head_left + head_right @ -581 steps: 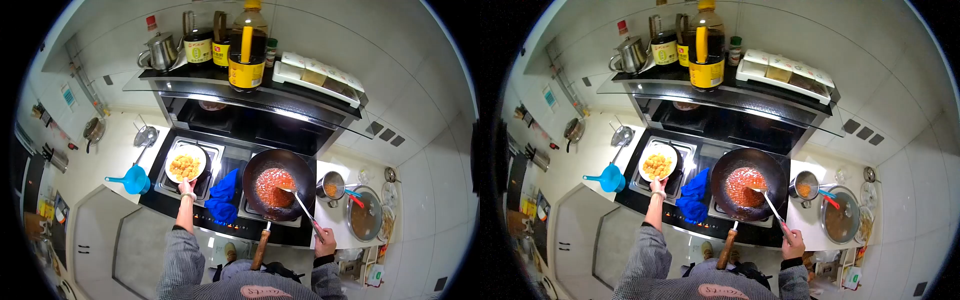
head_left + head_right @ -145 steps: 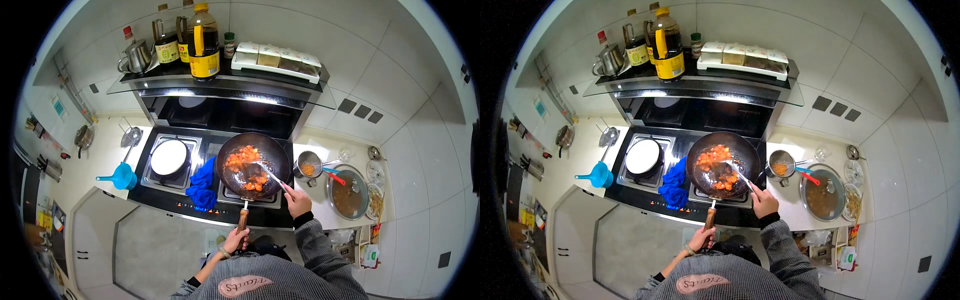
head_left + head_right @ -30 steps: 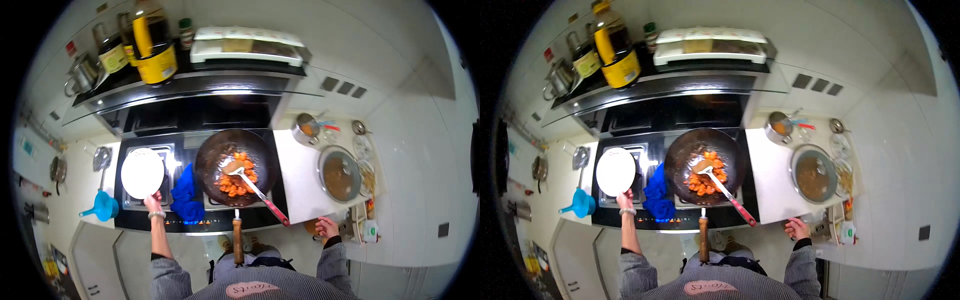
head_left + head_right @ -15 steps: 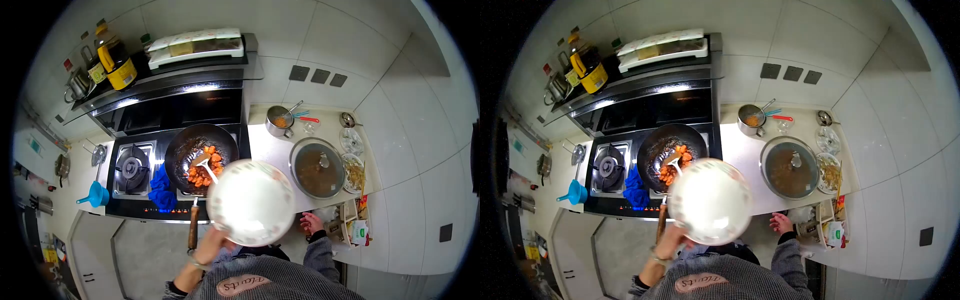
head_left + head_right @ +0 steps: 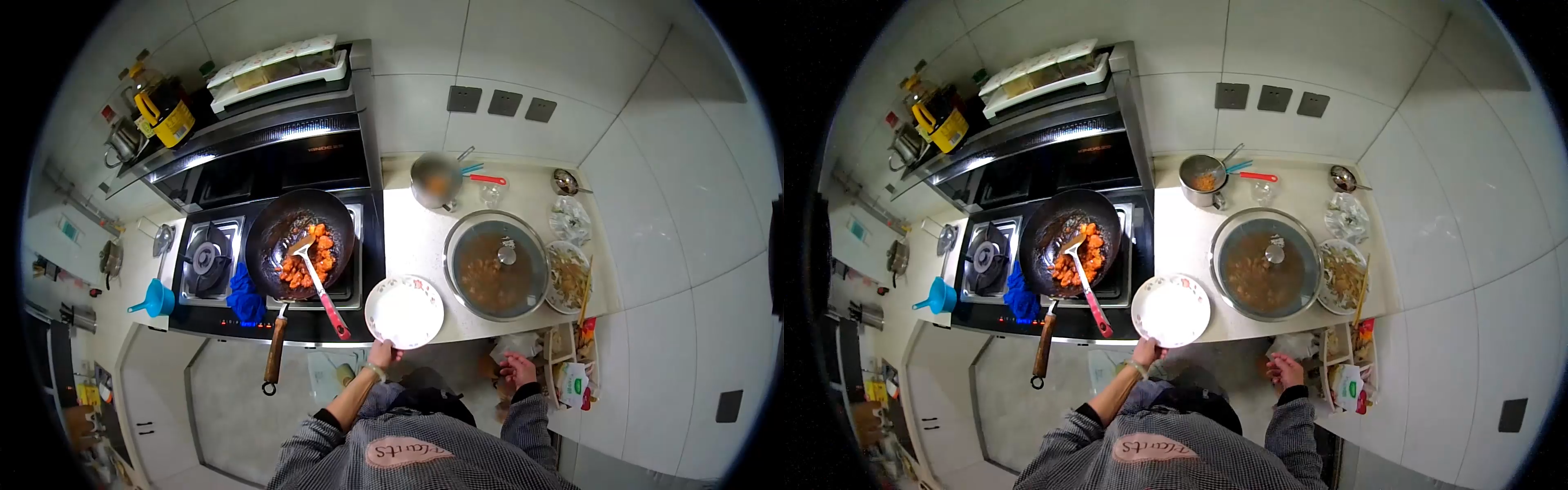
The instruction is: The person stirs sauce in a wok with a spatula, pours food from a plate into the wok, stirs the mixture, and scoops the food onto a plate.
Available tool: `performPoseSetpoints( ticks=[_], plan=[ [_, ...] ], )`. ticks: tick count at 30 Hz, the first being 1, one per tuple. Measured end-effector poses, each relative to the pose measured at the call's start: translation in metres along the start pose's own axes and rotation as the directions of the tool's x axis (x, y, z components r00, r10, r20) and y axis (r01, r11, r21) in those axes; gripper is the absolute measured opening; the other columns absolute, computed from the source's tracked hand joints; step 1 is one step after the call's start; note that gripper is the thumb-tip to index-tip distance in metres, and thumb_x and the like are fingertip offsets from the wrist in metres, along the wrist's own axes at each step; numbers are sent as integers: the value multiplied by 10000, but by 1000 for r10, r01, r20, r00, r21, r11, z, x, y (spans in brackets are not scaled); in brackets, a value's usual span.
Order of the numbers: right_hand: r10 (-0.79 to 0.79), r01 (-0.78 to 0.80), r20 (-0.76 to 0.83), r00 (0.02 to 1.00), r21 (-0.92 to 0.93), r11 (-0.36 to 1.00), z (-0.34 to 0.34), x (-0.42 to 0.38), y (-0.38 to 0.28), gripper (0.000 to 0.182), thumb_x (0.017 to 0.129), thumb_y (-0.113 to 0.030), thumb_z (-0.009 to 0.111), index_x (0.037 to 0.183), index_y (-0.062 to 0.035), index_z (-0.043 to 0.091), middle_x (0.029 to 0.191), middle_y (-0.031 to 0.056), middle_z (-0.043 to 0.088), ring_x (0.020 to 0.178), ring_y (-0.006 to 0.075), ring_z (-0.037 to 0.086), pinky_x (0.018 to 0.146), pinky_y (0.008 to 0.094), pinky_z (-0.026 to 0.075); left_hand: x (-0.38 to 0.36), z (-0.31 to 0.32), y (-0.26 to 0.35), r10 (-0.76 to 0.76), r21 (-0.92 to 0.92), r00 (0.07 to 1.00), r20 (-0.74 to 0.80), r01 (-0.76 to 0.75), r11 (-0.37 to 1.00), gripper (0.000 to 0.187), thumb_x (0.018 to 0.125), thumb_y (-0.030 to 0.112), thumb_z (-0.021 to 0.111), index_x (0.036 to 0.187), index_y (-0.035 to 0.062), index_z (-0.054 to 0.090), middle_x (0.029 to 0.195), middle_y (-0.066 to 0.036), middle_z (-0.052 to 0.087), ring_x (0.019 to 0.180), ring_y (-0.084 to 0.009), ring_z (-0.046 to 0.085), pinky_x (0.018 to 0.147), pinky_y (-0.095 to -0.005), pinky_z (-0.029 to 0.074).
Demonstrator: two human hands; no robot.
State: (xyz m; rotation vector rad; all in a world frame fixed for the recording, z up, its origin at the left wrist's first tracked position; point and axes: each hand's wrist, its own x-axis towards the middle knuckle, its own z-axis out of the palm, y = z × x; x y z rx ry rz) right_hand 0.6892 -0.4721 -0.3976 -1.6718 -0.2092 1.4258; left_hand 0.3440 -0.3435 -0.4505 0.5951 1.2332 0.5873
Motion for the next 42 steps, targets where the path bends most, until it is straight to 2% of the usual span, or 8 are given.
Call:
performPoseSetpoints(
  ticks=[11, 15, 17, 26, 29, 34, 40, 42],
  plan=[
    [-45, 87, 225, 973, -181, 980, 96, -16, -30, 217, 881, -153, 493, 1054, -44, 564, 797, 63, 612, 566, 103, 563, 438, 190, 396, 33, 7, -2, -5, -273, 995, 96, 32, 961, 306, 904, 247, 482, 915, -49, 559, 734, -106, 611, 571, -146, 577, 497, -257, 482],
    [-114, 300, 494, 862, -317, 900, 188, -34, -59, 238, 879, -166, 499, 1071, -40, 561, 837, 51, 602, 629, 95, 564, 486, 184, 401, -61, -57, 4, 134, 307, 938, 320, -237, 922, 355, 895, 308, 504, 701, 20, 577, 591, -25, 564, 501, -86, 506, 450, -218, 394],
    [-173, 412, 593, 786, -295, 862, 239, -45, -66, 258, 859, -192, 532, 1059, -31, 563, 834, 42, 590, 665, 105, 563, 539, 208, 420, -131, -82, 29, 169, 396, 985, 38, -170, 902, 377, 904, 304, 484, 640, 42, 544, 522, 0, 507, 455, -75, 452, 429, -230, 362],
    [-320, 719, 653, 686, -675, 163, 398, -87, -54, 566, 723, -314, 685, 1063, -44, 322, 979, 210, 448, 890, 417, 533, 736, 460, 461, -178, -233, 85, 876, 780, 417, -240, -454, 430, 235, 908, 212, 477, 1020, 15, 538, 766, -32, 566, 604, -104, 512, 534, -232, 420],
    [-441, 734, 646, 623, -678, 44, 409, -70, -31, 438, 730, -136, 633, 1029, -57, 322, 927, 195, 434, 811, 404, 554, 663, 465, 476, -139, -250, 94, 147, -74, 988, -56, -151, 986, 346, 876, 243, 543, 1103, -13, 495, 904, -85, 588, 777, -164, 588, 717, -275, 483],
    [-675, 838, 606, 420, -545, 32, 401, -57, -43, 374, 755, -76, 515, 1104, -72, 381, 910, 182, 459, 751, 394, 547, 644, 475, 457, -111, -224, 113, -44, -460, 921, 387, 234, 856, 153, 849, 205, 587, 859, 82, 497, 635, 21, 449, 475, -41, 387, 410, -167, 301],
    [-513, 695, 529, 676, -689, 206, 348, -73, -136, 315, 821, -157, 502, 1122, -67, 528, 938, 206, 599, 897, 359, 570, 783, 392, 452, -128, -198, 102, 113, -304, 981, 155, -61, 951, 177, 778, 21, 548, 855, 83, 401, 555, 17, 370, 413, -52, 335, 364, -204, 288],
    [-594, 784, 636, 493, -621, -13, 330, -54, -155, 308, 833, -188, 492, 1104, -51, 544, 812, 170, 613, 779, 317, 597, 710, 362, 467, -144, -196, 95, 144, -239, 982, 122, -112, 965, 187, 768, 8, 547, 851, 72, 392, 544, -1, 374, 416, -74, 356, 364, -227, 309]
  ],
)
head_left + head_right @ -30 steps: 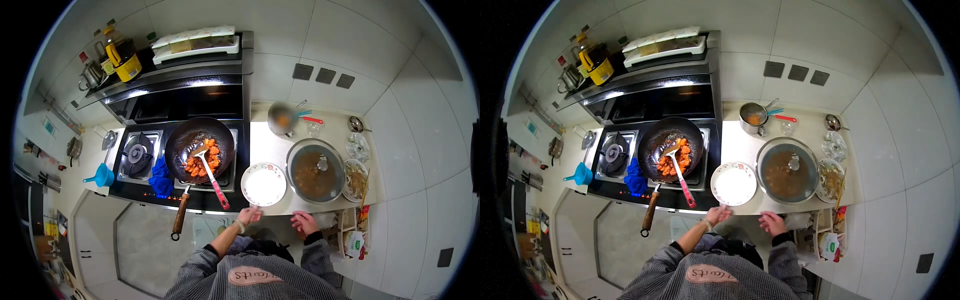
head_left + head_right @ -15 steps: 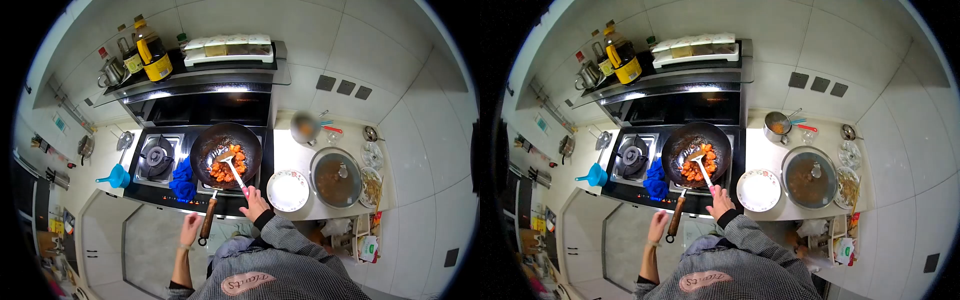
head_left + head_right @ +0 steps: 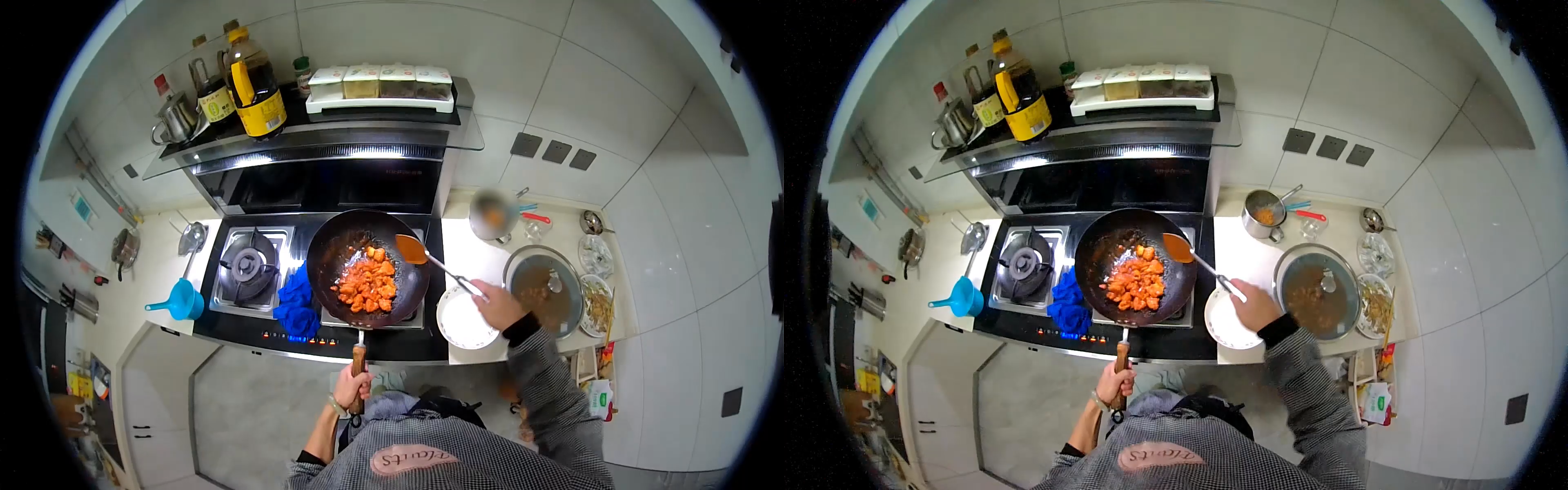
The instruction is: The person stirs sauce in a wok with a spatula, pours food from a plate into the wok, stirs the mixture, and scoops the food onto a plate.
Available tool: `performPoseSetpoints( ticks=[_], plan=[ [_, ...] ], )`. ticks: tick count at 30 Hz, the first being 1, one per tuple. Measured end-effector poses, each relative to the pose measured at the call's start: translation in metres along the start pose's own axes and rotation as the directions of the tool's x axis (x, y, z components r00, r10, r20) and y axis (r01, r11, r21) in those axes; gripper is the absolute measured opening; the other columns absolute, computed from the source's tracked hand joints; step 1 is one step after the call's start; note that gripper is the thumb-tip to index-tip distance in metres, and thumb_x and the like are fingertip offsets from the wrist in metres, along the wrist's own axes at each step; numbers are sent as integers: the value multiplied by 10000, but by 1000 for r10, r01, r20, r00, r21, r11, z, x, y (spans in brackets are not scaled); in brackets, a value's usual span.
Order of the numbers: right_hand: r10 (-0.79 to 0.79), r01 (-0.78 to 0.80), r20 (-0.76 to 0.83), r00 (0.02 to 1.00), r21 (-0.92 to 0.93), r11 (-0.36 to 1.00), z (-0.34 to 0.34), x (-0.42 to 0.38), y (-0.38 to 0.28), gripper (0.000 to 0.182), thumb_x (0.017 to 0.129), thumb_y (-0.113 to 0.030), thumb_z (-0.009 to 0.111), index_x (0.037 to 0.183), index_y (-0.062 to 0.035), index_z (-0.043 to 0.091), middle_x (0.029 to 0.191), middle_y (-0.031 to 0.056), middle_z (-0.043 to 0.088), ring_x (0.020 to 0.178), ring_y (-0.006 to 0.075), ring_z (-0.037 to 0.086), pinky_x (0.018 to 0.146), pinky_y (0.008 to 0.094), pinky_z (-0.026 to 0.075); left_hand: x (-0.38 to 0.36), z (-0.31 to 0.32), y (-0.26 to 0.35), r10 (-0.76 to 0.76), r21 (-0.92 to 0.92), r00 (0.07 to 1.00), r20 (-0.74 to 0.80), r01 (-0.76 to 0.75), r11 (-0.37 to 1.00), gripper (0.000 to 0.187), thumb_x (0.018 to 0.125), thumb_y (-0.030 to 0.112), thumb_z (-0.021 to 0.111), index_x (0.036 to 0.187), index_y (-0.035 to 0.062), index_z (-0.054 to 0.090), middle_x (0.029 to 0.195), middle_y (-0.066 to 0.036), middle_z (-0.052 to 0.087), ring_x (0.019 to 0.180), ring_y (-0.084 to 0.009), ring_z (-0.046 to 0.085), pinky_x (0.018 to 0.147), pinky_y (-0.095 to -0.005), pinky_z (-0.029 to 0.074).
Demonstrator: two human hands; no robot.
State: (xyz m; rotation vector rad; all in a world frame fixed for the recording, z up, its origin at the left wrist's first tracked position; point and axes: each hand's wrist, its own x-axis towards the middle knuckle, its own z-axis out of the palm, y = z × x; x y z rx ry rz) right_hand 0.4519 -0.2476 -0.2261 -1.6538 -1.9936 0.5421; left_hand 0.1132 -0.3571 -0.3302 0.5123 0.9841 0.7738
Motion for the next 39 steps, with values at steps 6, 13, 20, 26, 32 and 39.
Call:
performPoseSetpoints(
  ticks=[6, 13, 20, 26, 32, 39],
  plan=[
    [322, -446, 533, 782, 118, 888, -75, 49, -22, 257, 840, -195, 465, 948, -9, 604, 591, 19, 542, 423, 101, 461, 361, 243, 361, -54, 15, -16, 44, 81, 998, -51, -40, 996, 204, 754, 18, 562, 861, 51, 392, 536, -15, 401, 394, -89, 367, 363, -240, 336],
    [345, -698, 803, 486, 119, 707, -90, 43, 1, 352, 833, -146, 499, 1173, -66, 541, 575, -16, 505, 378, 30, 342, 304, 184, 260, -93, 26, -25, 67, 170, 997, -31, -61, 984, 229, 751, 39, 594, 879, 60, 405, 569, 0, 431, 428, -66, 390, 400, -208, 305],
    [52, -821, 894, 446, 384, 423, 15, -13, 32, 414, 883, -167, 464, 1290, -103, 423, 670, 37, 493, 363, 34, 273, 313, 182, 228, -109, 39, -27, 63, 352, 995, -73, -33, 935, 196, 757, 87, 613, 849, 68, 441, 584, 19, 436, 447, -52, 388, 417, -205, 306],
    [-82, -837, 871, 484, 488, 247, 34, -35, 20, 421, 903, -161, 437, 1303, -46, 376, 675, 30, 457, 373, 31, 257, 323, 175, 213, -105, 38, -56, 117, 344, 993, -32, -99, 934, 166, 757, 84, 602, 842, 66, 461, 589, 38, 446, 465, -39, 399, 419, -198, 319],
    [-58, -851, 875, 481, 482, 209, 11, -62, 29, 439, 902, -180, 457, 1310, -49, 366, 690, 25, 454, 383, 24, 262, 329, 165, 204, -104, 51, -50, -14, 147, 1000, -26, 18, 989, 181, 764, 69, 573, 880, 60, 434, 588, 27, 430, 476, -41, 393, 407, -186, 298],
    [15, -852, 862, 507, 499, 157, -16, -91, 43, 456, 899, -196, 469, 1315, -47, 354, 697, 32, 482, 387, 20, 267, 336, 169, 208, -96, 67, -41, -17, -54, 999, 39, 19, 998, 176, 780, 31, 535, 891, 66, 403, 583, 10, 408, 438, -55, 364, 379, -201, 296]
  ],
)
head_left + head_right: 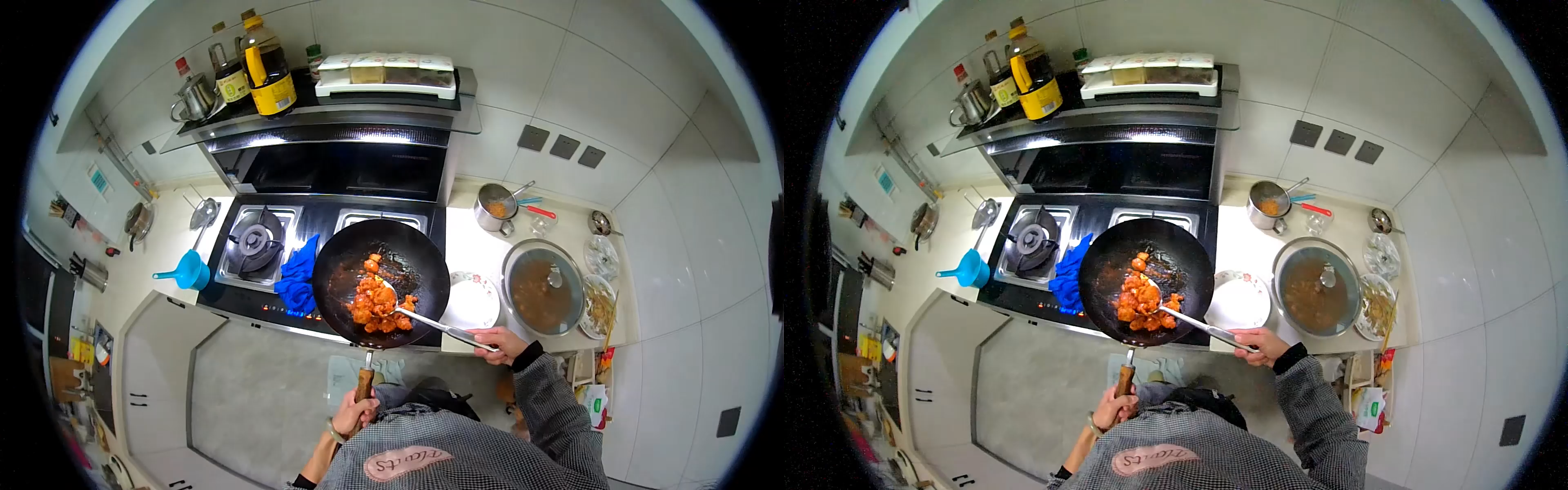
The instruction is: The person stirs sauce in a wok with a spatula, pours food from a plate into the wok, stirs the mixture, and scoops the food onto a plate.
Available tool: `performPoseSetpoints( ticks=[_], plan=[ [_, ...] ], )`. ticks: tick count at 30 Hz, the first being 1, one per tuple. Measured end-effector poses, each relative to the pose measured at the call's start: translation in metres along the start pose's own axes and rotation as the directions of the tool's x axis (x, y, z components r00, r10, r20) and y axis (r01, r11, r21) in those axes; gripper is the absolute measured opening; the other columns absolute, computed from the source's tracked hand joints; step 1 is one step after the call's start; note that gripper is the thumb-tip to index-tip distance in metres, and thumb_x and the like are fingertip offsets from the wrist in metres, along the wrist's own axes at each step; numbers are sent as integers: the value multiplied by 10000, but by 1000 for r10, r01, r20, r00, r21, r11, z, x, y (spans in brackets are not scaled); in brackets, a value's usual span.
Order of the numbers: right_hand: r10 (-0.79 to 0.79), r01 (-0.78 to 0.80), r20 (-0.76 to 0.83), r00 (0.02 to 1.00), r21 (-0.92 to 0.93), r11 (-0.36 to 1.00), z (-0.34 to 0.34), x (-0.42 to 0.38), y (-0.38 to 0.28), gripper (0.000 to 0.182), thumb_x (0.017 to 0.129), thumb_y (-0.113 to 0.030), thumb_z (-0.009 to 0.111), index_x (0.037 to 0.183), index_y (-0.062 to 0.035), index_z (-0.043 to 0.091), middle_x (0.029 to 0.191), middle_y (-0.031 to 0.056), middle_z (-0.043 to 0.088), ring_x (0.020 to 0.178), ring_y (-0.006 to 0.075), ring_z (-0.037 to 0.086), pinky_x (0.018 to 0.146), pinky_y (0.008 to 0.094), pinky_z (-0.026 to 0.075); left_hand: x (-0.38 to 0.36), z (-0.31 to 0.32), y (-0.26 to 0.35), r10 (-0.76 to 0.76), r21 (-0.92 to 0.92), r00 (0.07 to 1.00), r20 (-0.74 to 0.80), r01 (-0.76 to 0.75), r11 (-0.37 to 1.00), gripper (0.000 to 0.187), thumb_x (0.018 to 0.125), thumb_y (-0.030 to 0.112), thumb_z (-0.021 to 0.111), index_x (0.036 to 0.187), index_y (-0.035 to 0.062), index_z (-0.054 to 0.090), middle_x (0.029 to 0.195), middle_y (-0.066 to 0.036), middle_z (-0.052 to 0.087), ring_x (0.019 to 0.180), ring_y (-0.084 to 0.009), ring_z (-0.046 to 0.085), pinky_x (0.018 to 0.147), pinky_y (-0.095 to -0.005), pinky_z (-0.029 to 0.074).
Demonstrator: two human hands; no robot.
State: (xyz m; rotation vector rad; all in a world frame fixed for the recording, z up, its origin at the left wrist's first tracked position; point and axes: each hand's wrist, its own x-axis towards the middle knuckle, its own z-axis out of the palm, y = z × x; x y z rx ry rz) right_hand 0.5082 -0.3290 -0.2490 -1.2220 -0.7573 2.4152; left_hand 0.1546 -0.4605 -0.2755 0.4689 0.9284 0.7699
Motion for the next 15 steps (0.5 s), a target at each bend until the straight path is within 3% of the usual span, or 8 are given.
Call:
performPoseSetpoints(
  ticks=[7, 15],
  plan=[
    [-94, 90, 22, 995, 147, 985, -19, -37, 5, 449, 916, -170, 427, 1328, -34, 311, 700, 23, 480, 387, 10, 265, 341, 158, 218, 17, 12, 1, -51, -108, 999, -10, 50, 993, 179, 795, 43, 534, 917, 81, 410, 568, 19, 367, 410, -52, 328, 365, -203, 278],
    [-179, 194, -111, 978, 152, 969, -31, -99, 8, 457, 920, -180, 413, 1343, -54, 293, 695, 7, 461, 388, 1, 248, 343, 147, 213, 33, 15, -4, -48, -152, 999, 7, 48, 987, 172, 782, 21, 521, 879, 81, 392, 586, 15, 365, 436, -51, 339, 373, -193, 289]
  ],
)
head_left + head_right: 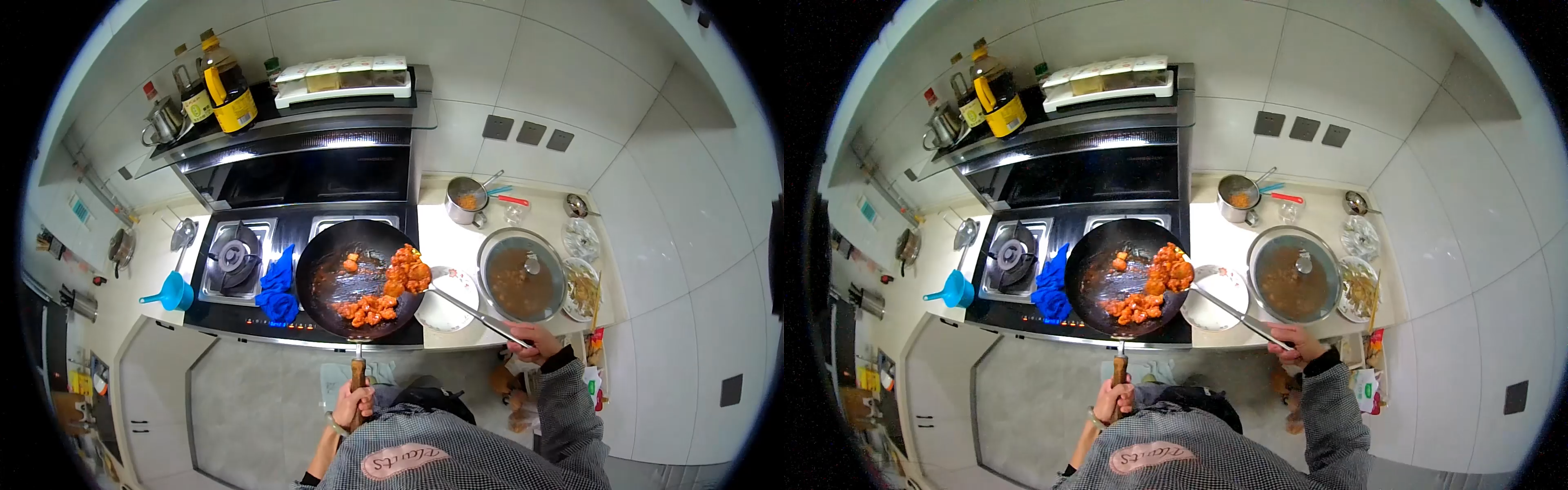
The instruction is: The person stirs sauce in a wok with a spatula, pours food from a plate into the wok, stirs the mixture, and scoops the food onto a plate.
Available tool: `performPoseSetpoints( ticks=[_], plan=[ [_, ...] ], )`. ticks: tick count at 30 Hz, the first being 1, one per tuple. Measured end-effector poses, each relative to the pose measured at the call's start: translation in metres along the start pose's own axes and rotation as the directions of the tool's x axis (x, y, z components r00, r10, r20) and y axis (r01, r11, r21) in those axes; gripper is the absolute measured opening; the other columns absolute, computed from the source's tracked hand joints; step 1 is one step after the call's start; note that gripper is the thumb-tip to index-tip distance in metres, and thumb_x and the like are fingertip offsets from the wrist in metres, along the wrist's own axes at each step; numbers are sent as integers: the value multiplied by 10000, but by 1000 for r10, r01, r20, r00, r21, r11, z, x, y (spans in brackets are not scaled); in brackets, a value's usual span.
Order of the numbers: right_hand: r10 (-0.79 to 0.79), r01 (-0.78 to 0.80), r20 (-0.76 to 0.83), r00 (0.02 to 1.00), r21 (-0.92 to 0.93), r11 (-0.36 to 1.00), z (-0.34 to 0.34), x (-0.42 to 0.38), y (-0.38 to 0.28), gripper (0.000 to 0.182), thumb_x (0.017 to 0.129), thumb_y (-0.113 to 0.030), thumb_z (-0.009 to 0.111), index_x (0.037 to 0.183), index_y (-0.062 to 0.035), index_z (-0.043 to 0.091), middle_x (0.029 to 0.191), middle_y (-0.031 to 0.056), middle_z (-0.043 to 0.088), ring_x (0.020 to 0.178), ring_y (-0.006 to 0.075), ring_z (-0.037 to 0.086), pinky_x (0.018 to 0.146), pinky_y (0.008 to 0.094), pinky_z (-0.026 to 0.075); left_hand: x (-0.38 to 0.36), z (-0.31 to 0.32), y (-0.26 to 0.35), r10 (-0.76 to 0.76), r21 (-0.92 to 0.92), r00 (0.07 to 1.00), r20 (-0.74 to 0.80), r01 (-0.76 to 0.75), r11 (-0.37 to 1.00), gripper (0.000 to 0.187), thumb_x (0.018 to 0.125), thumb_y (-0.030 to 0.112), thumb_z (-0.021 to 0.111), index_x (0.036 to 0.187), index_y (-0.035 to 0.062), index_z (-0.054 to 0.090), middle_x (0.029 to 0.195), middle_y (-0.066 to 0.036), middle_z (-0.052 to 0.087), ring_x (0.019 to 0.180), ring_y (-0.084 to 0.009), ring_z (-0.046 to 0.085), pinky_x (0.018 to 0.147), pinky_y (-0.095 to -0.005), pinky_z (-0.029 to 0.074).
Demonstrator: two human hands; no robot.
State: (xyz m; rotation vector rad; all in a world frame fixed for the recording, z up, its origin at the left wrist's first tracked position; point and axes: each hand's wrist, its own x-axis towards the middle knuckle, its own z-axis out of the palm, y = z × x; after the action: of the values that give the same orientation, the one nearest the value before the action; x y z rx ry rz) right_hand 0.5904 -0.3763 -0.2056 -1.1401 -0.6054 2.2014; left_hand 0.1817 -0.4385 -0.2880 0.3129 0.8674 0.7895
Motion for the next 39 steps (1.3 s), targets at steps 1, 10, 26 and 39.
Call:
performPoseSetpoints(
  ticks=[1, 10, 26, 39],
  plan=[
    [-12, 12, -51, 999, 3, 1000, -2, -8, 0, 454, 919, -182, 418, 1338, -54, 302, 692, 9, 462, 388, 4, 250, 343, 147, 211, 1, 0, -1, 1, -13, 1000, -12, -2, 1000, 173, 780, 21, 520, 877, 81, 390, 589, 15, 362, 436, -50, 336, 372, -192, 286],
    [-25, 37, -270, 963, 40, 999, -49, -34, 42, 440, 875, -152, 490, 1295, -72, 388, 663, -1, 461, 401, 39, 282, 357, 182, 222, -1, -6, 4, 29, -35, 998, -50, -31, 999, 164, 782, 26, 511, 874, 82, 388, 594, 10, 352, 439, -56, 323, 372, -204, 294],
    [-788, -118, -145, 598, -989, 93, 4, -11, 70, 387, 794, -83, 511, 1180, -65, 517, 822, 180, 594, 719, 328, 575, 623, 379, 454, -13, -8, 7, 53, 13, 996, -66, -52, 999, 156, 784, 25, 511, 866, 73, 387, 582, 2, 367, 418, -59, 325, 360, -209, 293],
    [-814, -119, -209, 542, -978, 172, 2, -5, 109, 419, 827, -189, 537, 1235, -115, 471, 871, 204, 578, 734, 359, 566, 635, 419, 460, -13, -10, 7, 42, 50, 998, -47, -39, 998, 178, 777, 26, 512, 889, 67, 379, 583, 5, 358, 424, -55, 328, 358, -203, 290]
  ],
)
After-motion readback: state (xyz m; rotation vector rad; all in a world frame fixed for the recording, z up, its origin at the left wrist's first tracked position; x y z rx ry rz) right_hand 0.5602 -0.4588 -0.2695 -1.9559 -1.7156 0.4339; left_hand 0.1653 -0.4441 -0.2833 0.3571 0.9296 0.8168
